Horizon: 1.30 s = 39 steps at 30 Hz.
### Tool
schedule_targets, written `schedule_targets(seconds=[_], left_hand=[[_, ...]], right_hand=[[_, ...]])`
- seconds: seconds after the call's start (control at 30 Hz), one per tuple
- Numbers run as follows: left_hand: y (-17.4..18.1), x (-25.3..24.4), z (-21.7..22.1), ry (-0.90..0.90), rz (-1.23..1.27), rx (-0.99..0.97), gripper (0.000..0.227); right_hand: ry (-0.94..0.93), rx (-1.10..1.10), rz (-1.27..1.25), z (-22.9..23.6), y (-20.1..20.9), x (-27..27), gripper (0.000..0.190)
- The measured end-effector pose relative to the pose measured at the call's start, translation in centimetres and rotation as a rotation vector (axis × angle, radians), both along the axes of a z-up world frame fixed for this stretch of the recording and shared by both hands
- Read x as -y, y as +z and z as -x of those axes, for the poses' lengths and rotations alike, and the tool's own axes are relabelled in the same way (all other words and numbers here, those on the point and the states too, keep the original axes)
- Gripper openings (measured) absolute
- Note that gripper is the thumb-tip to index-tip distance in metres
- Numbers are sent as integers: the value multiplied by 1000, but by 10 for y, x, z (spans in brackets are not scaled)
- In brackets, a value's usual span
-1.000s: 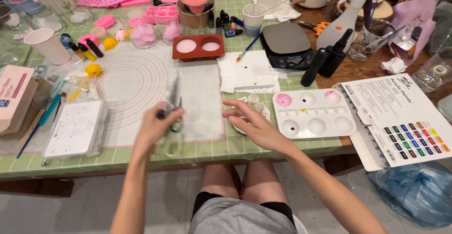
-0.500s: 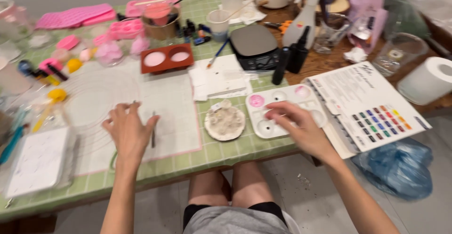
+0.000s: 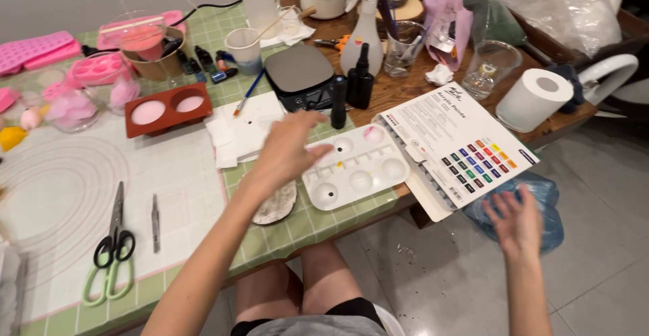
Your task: Prepare a paint palette and use a brush to paint a decorative ornament.
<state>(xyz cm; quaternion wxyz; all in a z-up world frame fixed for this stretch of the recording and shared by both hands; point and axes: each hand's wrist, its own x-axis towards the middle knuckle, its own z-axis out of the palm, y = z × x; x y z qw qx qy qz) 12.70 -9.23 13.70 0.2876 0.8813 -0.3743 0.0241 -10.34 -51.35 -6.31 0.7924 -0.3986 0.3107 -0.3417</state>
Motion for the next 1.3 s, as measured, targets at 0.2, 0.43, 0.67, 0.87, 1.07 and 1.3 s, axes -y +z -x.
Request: schedule_targets(seconds=[0.2,0.43,0.67,0.87,1.07,1.3], left_hand=[[-63,64,7,-160,-336,-9,112],[-89,74,-19,-94,-567,-153,164],[-83,64,-11,-182,-751,-323,179],[-92,63,-13,-228,-782,-358,182],[-85,58,-14,-225,-802,-373,179],[-92,57,-20,-110,-765,-382,173]], right_hand=[[163,44,-13,-31,-22,-5,35],[135,9,40,-33,-2,-12,36],[72,119,89,7,4,7,44],[4,31,61,43,2,32,38],[-23,28,13,55,2,40,38],[4,129,63,28,9,28,36]])
